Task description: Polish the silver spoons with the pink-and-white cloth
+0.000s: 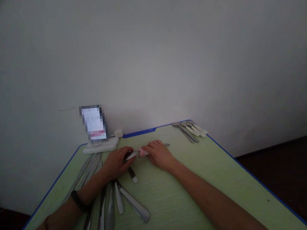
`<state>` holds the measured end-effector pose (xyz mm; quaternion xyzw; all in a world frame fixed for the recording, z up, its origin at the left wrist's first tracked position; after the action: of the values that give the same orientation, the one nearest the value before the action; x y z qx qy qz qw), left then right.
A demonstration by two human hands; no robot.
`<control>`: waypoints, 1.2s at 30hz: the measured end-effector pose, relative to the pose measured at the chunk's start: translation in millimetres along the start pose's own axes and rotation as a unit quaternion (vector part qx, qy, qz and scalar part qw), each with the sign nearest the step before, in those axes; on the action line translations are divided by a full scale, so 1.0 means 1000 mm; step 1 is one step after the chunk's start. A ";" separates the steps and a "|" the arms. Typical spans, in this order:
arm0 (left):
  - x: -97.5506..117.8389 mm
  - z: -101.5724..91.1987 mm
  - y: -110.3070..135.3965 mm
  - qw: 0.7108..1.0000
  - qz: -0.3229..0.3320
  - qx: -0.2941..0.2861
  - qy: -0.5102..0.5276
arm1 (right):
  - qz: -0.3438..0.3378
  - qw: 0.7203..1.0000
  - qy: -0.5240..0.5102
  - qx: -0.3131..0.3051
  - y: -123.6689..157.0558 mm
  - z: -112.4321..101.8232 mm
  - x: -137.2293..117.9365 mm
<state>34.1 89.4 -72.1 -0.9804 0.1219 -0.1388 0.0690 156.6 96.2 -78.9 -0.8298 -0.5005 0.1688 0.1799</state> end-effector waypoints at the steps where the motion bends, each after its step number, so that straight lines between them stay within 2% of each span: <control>1: -0.001 0.000 0.000 1.000 0.008 0.004 0.005 | 0.004 1.000 0.000 0.005 0.000 0.000 0.001; 5: 0.002 0.002 0.003 0.999 0.043 0.011 0.019 | -0.007 1.000 0.007 0.009 -0.002 0.003 -0.001; 9: 0.005 0.002 0.006 0.998 0.042 0.026 0.043 | -0.025 0.999 0.007 0.018 -0.006 0.006 -0.007; 17: -0.002 0.003 0.006 0.997 -0.004 0.050 0.063 | 0.005 0.999 0.047 0.024 -0.008 0.008 -0.010; 24: -0.009 0.008 0.004 0.997 -0.046 0.041 0.050 | 0.108 0.985 0.114 0.074 0.006 -0.007 0.028; 27: -0.007 0.008 0.006 0.998 -0.044 0.030 0.040 | 0.123 0.981 0.121 0.083 0.012 -0.012 0.039; 31: -0.007 0.007 0.007 0.998 -0.042 0.025 0.047 | 0.083 0.989 0.094 0.079 0.008 -0.011 0.027; 36: -0.003 0.005 0.009 0.996 -0.018 0.015 0.082 | -0.033 0.996 0.051 0.069 -0.009 0.000 -0.021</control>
<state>31.0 81.9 -79.3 -0.9667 0.1069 -0.2215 0.0711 140.3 81.8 -72.9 -0.8057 -0.5053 0.1544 0.2677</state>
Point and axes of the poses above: each hand's wrist, its own y-axis away from the middle knuckle, its own z-axis out of the palm, x = y × z, the point moved 8 cm from there along -y, towards the middle knuckle, and after that the axes turned 15 degrees about -z, right-handed, at the moved point
